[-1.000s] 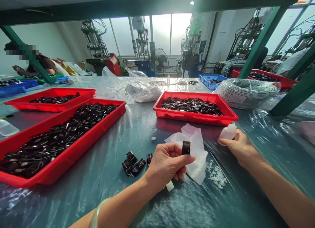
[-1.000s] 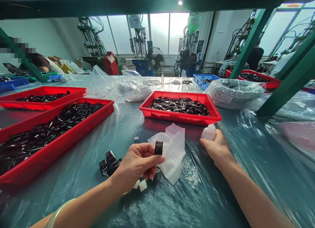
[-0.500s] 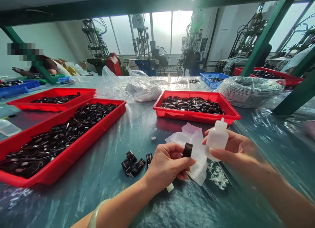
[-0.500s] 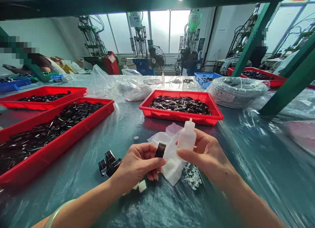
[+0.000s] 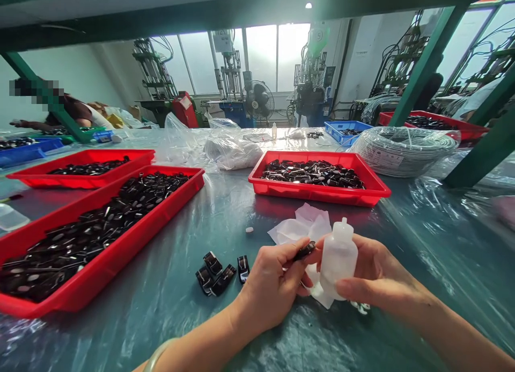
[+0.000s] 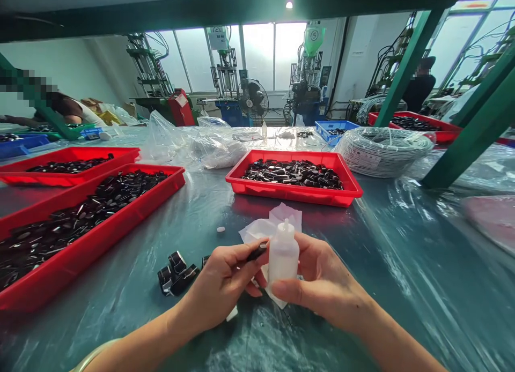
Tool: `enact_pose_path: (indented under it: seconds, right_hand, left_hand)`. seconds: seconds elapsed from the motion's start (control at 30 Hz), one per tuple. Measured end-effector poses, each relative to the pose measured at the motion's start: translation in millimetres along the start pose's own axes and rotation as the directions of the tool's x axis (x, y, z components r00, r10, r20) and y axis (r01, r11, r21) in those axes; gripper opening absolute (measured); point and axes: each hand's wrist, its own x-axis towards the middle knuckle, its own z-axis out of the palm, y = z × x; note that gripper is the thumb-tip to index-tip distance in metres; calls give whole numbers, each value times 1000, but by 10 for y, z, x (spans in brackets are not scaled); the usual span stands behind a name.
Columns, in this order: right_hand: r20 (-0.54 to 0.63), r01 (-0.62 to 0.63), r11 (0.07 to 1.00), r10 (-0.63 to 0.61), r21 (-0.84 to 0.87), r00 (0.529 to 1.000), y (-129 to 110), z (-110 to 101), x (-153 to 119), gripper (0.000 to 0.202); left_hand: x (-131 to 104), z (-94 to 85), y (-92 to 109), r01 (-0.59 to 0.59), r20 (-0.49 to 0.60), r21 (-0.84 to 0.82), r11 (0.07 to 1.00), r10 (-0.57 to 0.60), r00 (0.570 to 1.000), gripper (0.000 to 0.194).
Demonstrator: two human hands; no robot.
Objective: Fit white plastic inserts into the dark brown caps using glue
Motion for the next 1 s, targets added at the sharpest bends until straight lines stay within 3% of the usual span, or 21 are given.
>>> enact_pose_path:
  seconds: [0.1,0.23,0.43,0.5,0.57,0.6,0.67,0.73,0.8,0.87,1.0]
  right_hand:
    - [-6,-3,999,3,50,1000,-1,-16,13,32]
    - [-24,24,997,-22,72,999,23,-72,34,29]
    - [39,37,999,-37,15,999,33,-102,38,32]
    - [-6,53,995,-54,-79,999,9,-114,27,34]
    - [-117,93,957,-129,-275,985,-19,-145,19,33]
    - [-186,104,904,-196,-415,963,-31,-168,18,34]
    - [-266,93,702,-384,-706,884,-44,-220,25,35]
    - [-205,80,430,-576,-899,791,-39,-267,39,35]
    - [-65,106,204,-686,-973,724,-23,-295,50,35]
    - [41,128,63,-732,-990,680,-5,-302,55,37]
    - [132,107,-83,-749,-991,649,10,-289,50,38]
  left_hand:
    - [-8,-31,25,14,89,-21,1000,-12,996,30]
    - [-8,-60,78,56,195,-181,982,-19,981,31]
    - [24,-32,45,93,138,-231,968,-62,988,26]
    - [34,-17,36,124,99,-280,952,-100,990,22]
    - [40,-7,37,162,71,-327,931,-147,987,18]
    - [41,-4,40,181,67,-343,922,-168,983,17]
    - [39,-3,52,212,72,-368,905,-199,977,17]
    - [37,-6,65,232,75,-388,892,-221,972,17]
    - [35,-11,77,249,83,-404,880,-236,968,17]
    - [34,-15,83,256,103,-421,870,-235,967,16]
    - [36,-16,69,264,153,-440,858,-218,964,15]
